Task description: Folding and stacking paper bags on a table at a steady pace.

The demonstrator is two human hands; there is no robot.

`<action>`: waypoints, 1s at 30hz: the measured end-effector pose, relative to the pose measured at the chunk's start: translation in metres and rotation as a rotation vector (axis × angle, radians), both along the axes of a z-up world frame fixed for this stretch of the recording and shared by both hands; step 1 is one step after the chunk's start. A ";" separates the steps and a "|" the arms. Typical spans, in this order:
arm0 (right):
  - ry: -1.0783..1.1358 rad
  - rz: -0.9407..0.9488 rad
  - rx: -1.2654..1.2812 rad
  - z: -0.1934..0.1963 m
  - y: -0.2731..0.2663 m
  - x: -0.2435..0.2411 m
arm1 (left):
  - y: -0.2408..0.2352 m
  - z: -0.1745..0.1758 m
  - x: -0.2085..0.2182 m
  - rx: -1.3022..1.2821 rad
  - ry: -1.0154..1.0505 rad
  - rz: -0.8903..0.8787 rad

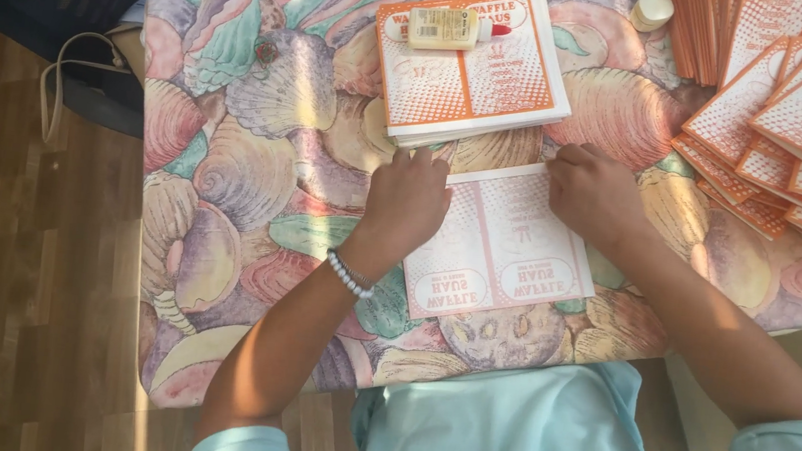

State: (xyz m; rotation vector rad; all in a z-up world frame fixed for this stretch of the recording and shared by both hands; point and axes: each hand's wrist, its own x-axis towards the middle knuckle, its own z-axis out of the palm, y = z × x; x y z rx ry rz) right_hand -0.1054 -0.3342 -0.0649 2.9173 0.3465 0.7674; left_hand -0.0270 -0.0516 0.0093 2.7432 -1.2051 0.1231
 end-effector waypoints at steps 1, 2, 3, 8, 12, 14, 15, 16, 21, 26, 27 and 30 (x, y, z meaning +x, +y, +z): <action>-0.002 -0.003 -0.001 0.003 0.001 -0.001 | -0.010 0.006 0.003 -0.001 -0.002 -0.003; 0.029 -0.006 0.045 0.005 0.002 -0.001 | -0.020 0.012 0.006 -0.069 0.137 -0.071; 0.060 -0.005 0.092 0.007 0.004 -0.001 | -0.028 0.017 0.009 -0.136 0.276 -0.135; 0.135 0.014 0.267 0.029 0.004 -0.001 | -0.063 -0.001 0.022 -0.077 0.349 -0.114; 0.128 0.096 0.652 0.033 -0.006 0.003 | -0.076 -0.019 0.030 0.010 0.489 -0.036; 0.098 0.118 0.928 0.027 -0.023 0.003 | -0.070 -0.010 0.022 -0.036 0.543 -0.045; 0.063 0.139 1.204 0.026 -0.031 0.005 | -0.067 -0.004 0.020 -0.082 0.591 -0.057; 0.061 0.148 1.202 0.030 -0.037 0.006 | -0.059 0.009 0.017 -0.085 0.584 -0.052; 0.015 -0.037 1.714 0.023 -0.083 0.009 | -0.018 0.039 -0.008 -0.824 0.573 -0.190; 0.027 -0.038 1.720 0.085 -0.039 -0.007 | -0.002 0.020 -0.026 -1.110 0.650 0.101; -0.032 -0.063 1.644 0.093 -0.032 -0.009 | -0.001 0.012 -0.027 -1.192 0.671 0.140; -0.336 0.228 1.163 0.133 -0.006 -0.024 | -0.004 0.002 -0.026 -1.262 0.747 0.178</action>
